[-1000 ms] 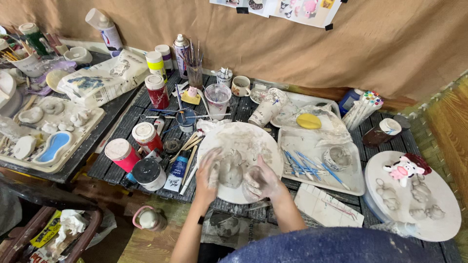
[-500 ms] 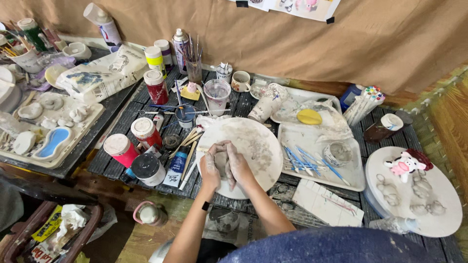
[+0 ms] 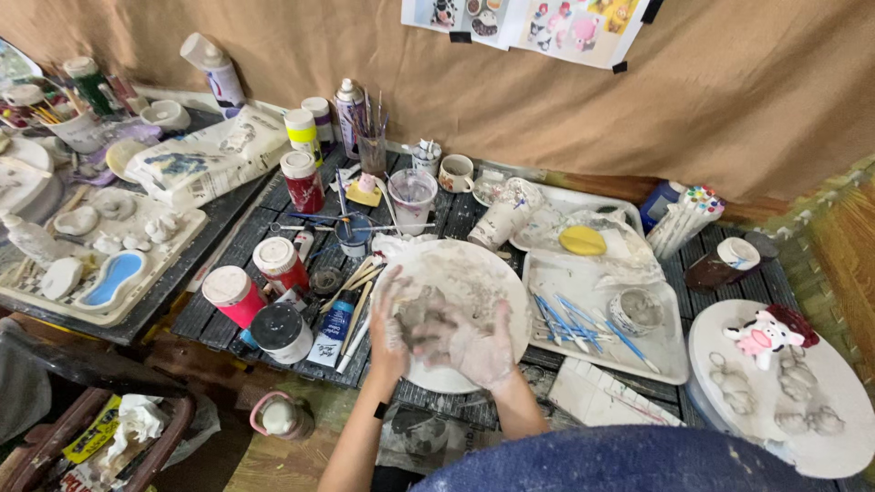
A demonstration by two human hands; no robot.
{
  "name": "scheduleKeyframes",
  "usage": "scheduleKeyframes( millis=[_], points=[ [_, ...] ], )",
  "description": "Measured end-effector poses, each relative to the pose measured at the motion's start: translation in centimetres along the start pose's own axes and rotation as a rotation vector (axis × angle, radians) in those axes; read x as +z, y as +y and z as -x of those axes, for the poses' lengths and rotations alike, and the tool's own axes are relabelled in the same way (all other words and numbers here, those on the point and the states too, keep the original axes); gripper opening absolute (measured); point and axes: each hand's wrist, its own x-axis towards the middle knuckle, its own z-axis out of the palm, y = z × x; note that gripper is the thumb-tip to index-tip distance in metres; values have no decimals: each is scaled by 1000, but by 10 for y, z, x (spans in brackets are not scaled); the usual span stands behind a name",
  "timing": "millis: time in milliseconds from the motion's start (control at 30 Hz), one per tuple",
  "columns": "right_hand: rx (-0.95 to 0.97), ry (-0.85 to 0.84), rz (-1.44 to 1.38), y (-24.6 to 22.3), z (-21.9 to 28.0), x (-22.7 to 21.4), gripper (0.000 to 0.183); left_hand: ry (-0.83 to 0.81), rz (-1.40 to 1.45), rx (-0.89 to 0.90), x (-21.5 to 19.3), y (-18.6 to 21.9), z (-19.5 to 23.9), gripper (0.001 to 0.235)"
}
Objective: The person kneads and shapes a lump of gray clay on a white rotating plate using both hands. They repeatedly press, fold, and roll the material to consolidate it into a compact mass.
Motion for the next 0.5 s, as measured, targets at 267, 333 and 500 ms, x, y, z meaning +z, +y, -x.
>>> scheduleKeyframes(
  millis=[267, 333, 500],
  points=[
    [-253, 120, 74, -12, 28, 47, 116, 15, -398, 104, 3, 35, 43, 31],
    [-268, 156, 235, -14, 32, 56, 119, -91, -360, 93, 17, 50, 48, 41],
    [-330, 131, 264, -20, 43, 65, 121, -145, -34, -146, 41, 69, 49, 69]
  ],
)
